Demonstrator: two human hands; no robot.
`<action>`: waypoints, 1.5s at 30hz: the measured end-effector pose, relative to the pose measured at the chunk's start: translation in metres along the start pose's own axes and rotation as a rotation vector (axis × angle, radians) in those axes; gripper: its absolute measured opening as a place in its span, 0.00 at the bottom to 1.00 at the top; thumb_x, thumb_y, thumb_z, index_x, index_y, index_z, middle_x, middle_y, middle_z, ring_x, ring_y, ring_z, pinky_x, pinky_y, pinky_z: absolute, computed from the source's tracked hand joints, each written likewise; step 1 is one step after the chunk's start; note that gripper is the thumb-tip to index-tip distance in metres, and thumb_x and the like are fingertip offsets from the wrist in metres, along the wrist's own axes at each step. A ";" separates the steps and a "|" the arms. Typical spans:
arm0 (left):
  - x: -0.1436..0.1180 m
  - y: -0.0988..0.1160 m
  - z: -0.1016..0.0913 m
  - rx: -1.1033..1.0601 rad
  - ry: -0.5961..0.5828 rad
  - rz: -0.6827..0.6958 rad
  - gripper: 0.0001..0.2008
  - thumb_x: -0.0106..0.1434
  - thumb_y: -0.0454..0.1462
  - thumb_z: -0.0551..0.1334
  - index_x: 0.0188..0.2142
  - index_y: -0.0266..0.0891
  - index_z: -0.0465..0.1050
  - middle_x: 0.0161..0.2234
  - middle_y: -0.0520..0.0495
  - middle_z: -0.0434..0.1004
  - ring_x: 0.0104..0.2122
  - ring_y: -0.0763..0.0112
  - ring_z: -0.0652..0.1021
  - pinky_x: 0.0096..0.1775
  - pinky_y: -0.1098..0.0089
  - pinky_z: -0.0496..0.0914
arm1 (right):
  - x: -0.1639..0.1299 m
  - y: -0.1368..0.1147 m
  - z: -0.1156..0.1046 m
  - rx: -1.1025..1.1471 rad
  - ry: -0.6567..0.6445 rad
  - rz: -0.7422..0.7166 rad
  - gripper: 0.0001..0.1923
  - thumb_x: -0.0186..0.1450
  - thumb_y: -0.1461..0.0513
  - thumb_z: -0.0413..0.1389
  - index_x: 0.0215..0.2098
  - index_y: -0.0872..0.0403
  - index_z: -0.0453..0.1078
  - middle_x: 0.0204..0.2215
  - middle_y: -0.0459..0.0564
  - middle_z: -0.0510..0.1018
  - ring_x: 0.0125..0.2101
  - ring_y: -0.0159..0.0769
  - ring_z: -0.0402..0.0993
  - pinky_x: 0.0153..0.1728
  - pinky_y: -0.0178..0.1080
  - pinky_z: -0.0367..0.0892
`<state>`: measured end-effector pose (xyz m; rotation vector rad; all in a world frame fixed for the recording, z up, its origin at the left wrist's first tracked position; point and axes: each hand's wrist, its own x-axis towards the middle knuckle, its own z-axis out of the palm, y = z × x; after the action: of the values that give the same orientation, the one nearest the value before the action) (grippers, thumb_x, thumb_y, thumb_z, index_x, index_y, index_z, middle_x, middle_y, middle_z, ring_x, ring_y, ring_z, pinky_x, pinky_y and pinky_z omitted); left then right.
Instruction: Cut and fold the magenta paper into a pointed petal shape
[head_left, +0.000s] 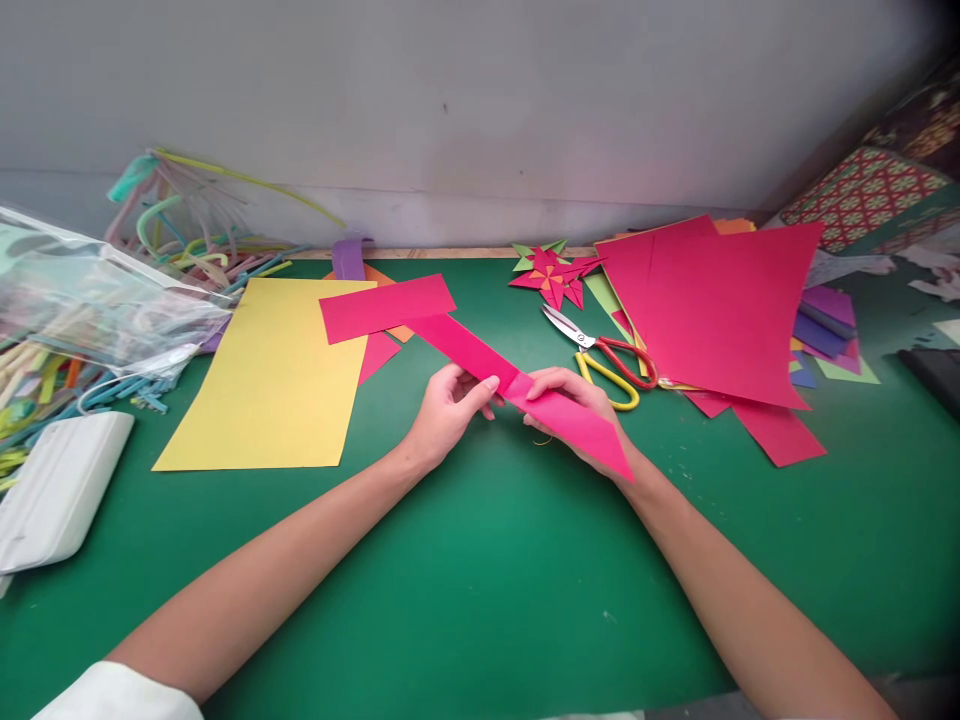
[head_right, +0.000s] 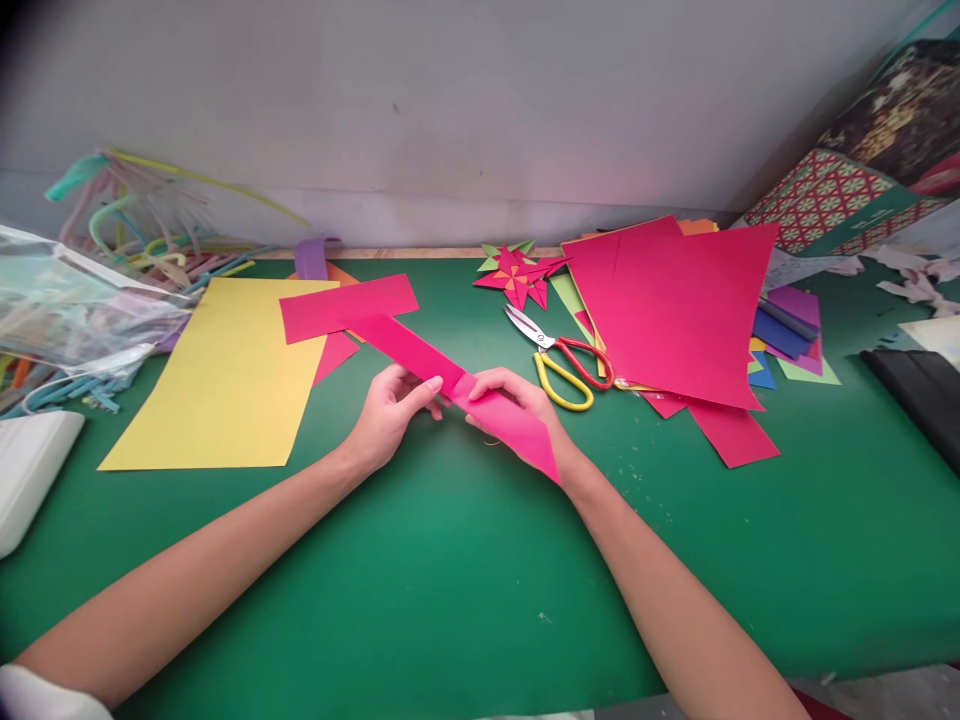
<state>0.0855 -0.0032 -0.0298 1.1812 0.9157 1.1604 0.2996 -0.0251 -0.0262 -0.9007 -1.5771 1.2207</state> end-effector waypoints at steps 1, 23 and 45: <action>0.000 0.000 -0.001 0.014 0.001 -0.006 0.16 0.64 0.46 0.72 0.39 0.35 0.77 0.31 0.46 0.81 0.27 0.70 0.79 0.29 0.69 0.76 | 0.000 -0.001 0.000 -0.011 0.020 0.028 0.16 0.63 0.58 0.71 0.47 0.46 0.76 0.50 0.51 0.79 0.46 0.44 0.80 0.43 0.44 0.79; 0.001 0.002 -0.004 -0.055 -0.082 -0.008 0.28 0.57 0.43 0.77 0.54 0.42 0.74 0.52 0.39 0.81 0.47 0.59 0.81 0.38 0.69 0.76 | 0.001 -0.007 0.005 0.550 0.136 0.313 0.21 0.68 0.58 0.67 0.57 0.48 0.73 0.27 0.43 0.78 0.29 0.33 0.75 0.32 0.34 0.76; -0.002 0.005 0.000 -0.344 -0.073 -0.171 0.18 0.55 0.46 0.78 0.41 0.42 0.81 0.36 0.48 0.77 0.31 0.72 0.72 0.35 0.68 0.69 | 0.002 -0.003 0.035 0.586 0.522 0.313 0.19 0.58 0.52 0.74 0.27 0.53 0.72 0.22 0.42 0.70 0.18 0.24 0.55 0.14 0.30 0.56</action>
<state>0.0837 -0.0052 -0.0249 0.8446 0.7120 1.0777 0.2657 -0.0348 -0.0257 -0.9836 -0.6261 1.4115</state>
